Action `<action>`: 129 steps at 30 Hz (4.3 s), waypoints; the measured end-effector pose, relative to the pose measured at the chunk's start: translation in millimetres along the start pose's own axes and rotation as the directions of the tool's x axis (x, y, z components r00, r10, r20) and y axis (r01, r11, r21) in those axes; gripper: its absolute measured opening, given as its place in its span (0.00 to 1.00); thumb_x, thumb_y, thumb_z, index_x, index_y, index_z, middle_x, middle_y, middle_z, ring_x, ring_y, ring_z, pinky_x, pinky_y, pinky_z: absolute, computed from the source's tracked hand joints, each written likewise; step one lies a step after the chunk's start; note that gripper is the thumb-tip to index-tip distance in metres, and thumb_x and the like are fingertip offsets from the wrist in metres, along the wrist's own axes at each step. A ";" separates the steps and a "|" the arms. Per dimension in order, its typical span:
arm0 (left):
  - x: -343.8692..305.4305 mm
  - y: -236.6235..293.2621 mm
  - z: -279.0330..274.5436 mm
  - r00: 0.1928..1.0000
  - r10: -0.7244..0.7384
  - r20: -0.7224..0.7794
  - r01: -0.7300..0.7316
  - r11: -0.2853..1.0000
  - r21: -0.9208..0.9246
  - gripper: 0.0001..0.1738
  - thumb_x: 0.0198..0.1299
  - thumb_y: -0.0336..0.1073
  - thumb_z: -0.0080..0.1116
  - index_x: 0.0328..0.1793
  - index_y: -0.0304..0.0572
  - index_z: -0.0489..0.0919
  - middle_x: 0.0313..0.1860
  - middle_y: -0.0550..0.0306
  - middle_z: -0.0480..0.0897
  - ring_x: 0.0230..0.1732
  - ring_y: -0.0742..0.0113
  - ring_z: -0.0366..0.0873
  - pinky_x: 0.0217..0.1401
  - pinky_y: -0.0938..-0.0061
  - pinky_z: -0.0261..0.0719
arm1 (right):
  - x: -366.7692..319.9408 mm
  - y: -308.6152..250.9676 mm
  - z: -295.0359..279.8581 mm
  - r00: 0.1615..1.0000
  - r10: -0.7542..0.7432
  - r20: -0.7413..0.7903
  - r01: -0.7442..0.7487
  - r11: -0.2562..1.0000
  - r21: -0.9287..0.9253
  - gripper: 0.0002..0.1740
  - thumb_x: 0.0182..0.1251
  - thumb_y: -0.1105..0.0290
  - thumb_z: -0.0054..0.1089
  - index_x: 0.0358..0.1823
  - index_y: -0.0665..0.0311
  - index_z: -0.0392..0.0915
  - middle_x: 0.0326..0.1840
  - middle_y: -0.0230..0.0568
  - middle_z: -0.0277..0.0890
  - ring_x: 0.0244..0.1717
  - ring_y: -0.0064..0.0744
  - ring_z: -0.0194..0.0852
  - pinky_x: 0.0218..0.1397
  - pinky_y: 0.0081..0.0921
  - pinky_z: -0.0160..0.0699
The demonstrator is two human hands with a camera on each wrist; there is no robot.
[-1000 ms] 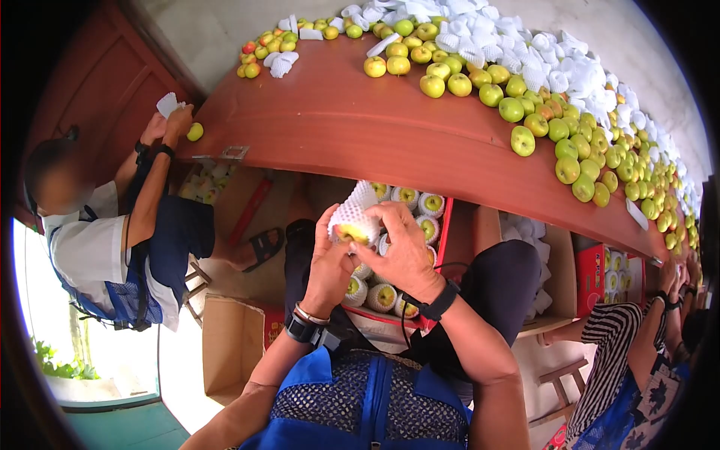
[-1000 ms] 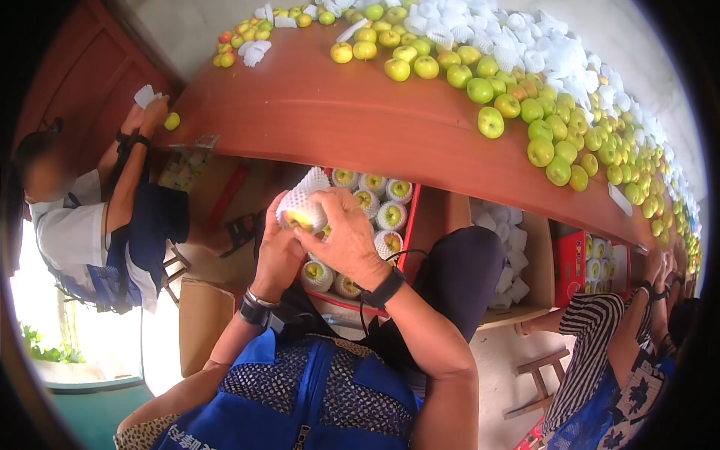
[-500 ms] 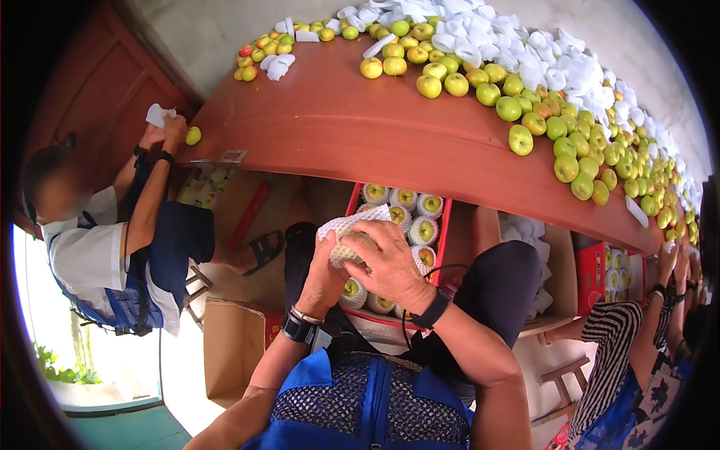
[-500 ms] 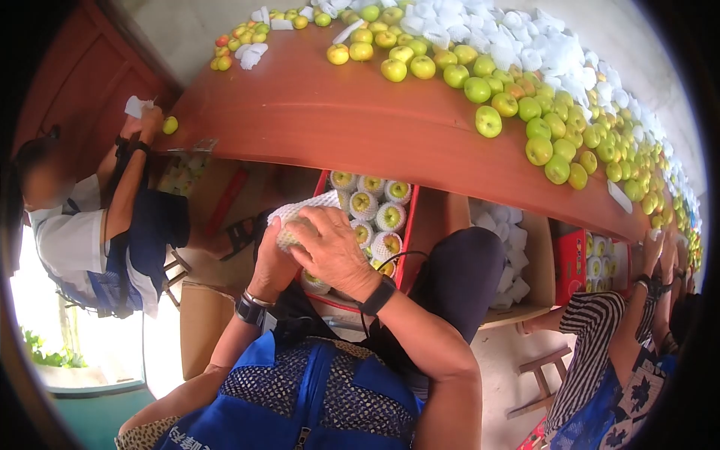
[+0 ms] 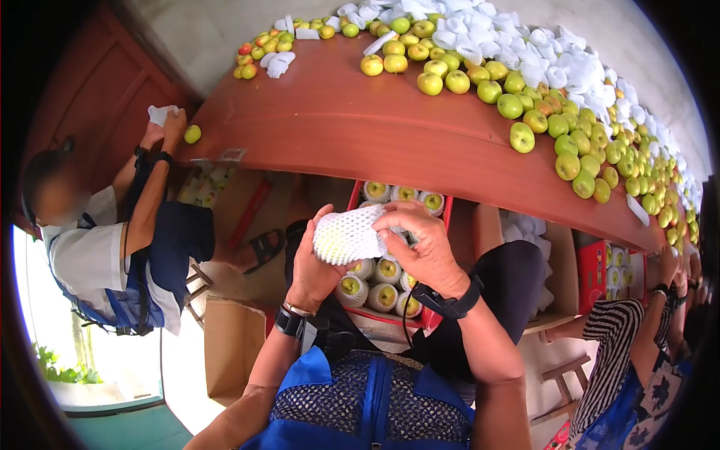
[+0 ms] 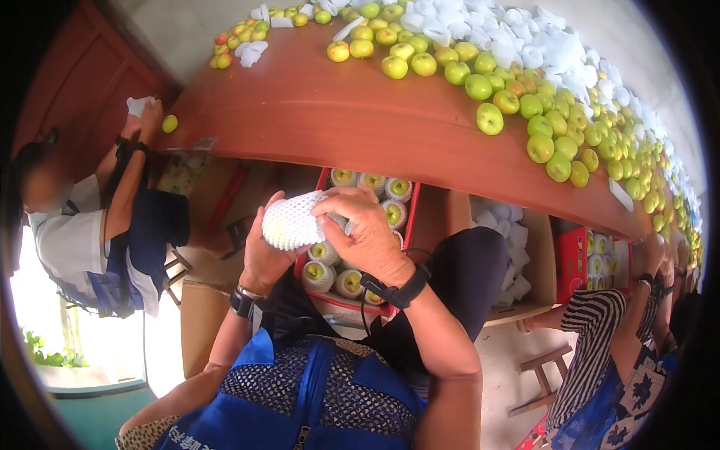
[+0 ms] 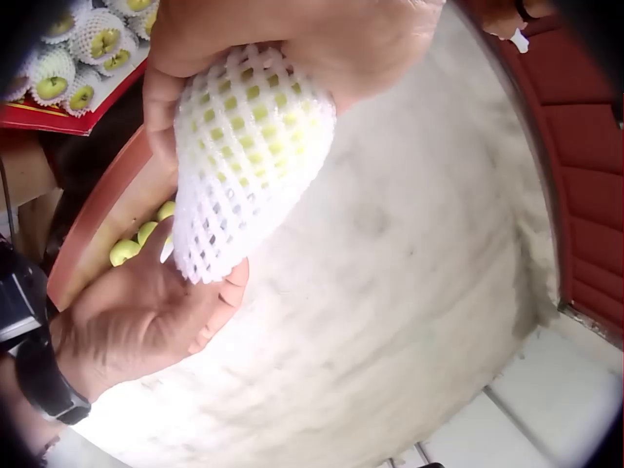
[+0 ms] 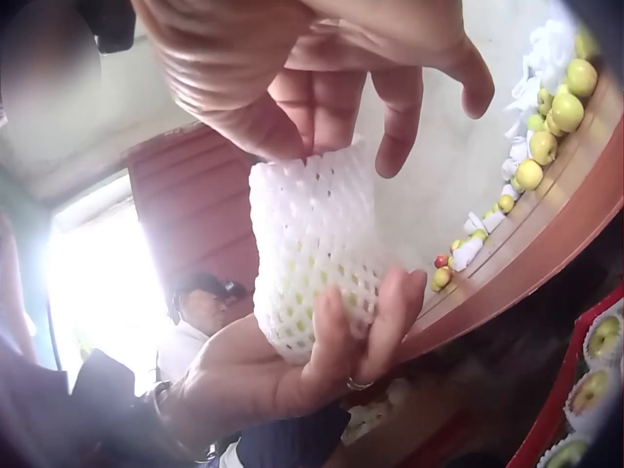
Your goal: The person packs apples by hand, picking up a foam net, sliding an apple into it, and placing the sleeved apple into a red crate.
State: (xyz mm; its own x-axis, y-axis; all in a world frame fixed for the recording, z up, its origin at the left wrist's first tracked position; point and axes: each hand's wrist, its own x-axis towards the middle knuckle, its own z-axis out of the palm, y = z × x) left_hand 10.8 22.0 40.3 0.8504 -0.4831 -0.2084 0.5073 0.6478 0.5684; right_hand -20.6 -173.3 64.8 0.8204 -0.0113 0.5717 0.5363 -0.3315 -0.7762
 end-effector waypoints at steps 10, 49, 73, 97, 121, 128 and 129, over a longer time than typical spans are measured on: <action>5.1 -4.1 -5.8 0.997 -0.073 -0.029 0.075 0.996 0.043 0.25 0.70 0.53 0.31 0.69 0.56 0.59 0.63 0.54 0.70 0.59 0.53 0.72 0.49 0.53 0.80 | -3.9 6.5 -7.1 0.979 0.156 0.134 -0.165 0.984 0.060 0.11 0.49 0.74 0.64 0.37 0.59 0.77 0.37 0.38 0.79 0.38 0.39 0.74 0.48 0.31 0.67; -6.9 -8.8 25.3 0.969 -0.017 0.246 0.109 0.923 -0.368 0.37 0.56 0.53 0.53 0.67 0.42 0.63 0.66 0.44 0.65 0.65 0.41 0.63 0.64 0.42 0.64 | -9.5 -15.1 19.8 0.995 0.094 -0.024 -0.089 0.984 0.153 0.36 0.43 0.65 0.71 0.57 0.66 0.68 0.59 0.49 0.67 0.60 0.49 0.64 0.65 0.39 0.59; -15.6 -6.3 55.3 0.839 0.111 0.532 -0.468 -0.351 0.811 0.32 0.34 0.36 0.68 0.53 0.46 0.73 0.58 0.46 0.69 0.56 0.43 0.69 0.57 0.57 0.71 | -38.7 19.5 56.9 0.522 0.664 0.535 -0.426 -0.340 0.838 0.20 0.72 0.53 0.42 0.52 0.61 0.68 0.46 0.37 0.75 0.46 0.31 0.76 0.50 0.31 0.78; 23.0 -37.5 27.0 0.766 0.287 0.575 -0.598 -0.011 0.802 0.26 0.44 0.32 0.64 0.52 0.40 0.71 0.53 0.47 0.72 0.54 0.52 0.72 0.55 0.65 0.73 | -21.0 33.4 19.9 0.570 0.621 0.538 -0.617 -0.108 0.779 0.27 0.68 0.42 0.42 0.50 0.57 0.71 0.43 0.37 0.78 0.41 0.31 0.77 0.48 0.37 0.77; 54.5 -152.6 -152.0 0.791 -0.449 -0.415 0.587 0.367 0.722 0.35 0.43 0.33 0.68 0.61 0.44 0.67 0.55 0.53 0.73 0.59 0.59 0.69 0.59 0.58 0.71 | -33.2 31.9 -146.3 0.712 0.655 -0.253 0.089 0.273 0.958 0.25 0.72 0.54 0.38 0.55 0.71 0.64 0.60 0.57 0.64 0.57 0.44 0.65 0.54 0.36 0.70; 83.9 -137.0 -132.1 0.800 -0.586 0.128 -0.320 -0.237 0.917 0.41 0.32 0.35 0.70 0.59 0.46 0.68 0.54 0.45 0.71 0.56 0.48 0.69 0.62 0.63 0.67 | -34.7 37.1 -143.8 0.745 0.632 -0.212 0.085 0.225 0.971 0.25 0.72 0.53 0.39 0.54 0.70 0.65 0.59 0.56 0.65 0.55 0.43 0.67 0.55 0.35 0.70; 88.3 -137.6 -130.6 0.750 -0.654 0.103 -0.347 -0.256 0.902 0.41 0.32 0.36 0.71 0.59 0.45 0.68 0.55 0.45 0.71 0.56 0.48 0.69 0.62 0.63 0.67 | -34.8 35.6 -143.5 0.734 0.645 -0.212 0.076 0.232 0.970 0.25 0.72 0.53 0.39 0.54 0.70 0.65 0.59 0.56 0.66 0.55 0.43 0.67 0.55 0.35 0.69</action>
State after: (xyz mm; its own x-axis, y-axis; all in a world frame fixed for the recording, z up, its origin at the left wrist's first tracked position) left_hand 34.3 -32.8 -160.2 0.2917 -0.8463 -0.4458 -0.5504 -0.5297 0.6453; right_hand -58.5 -320.1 55.5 0.9062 -0.4221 -0.0247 0.3791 0.8369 -0.3947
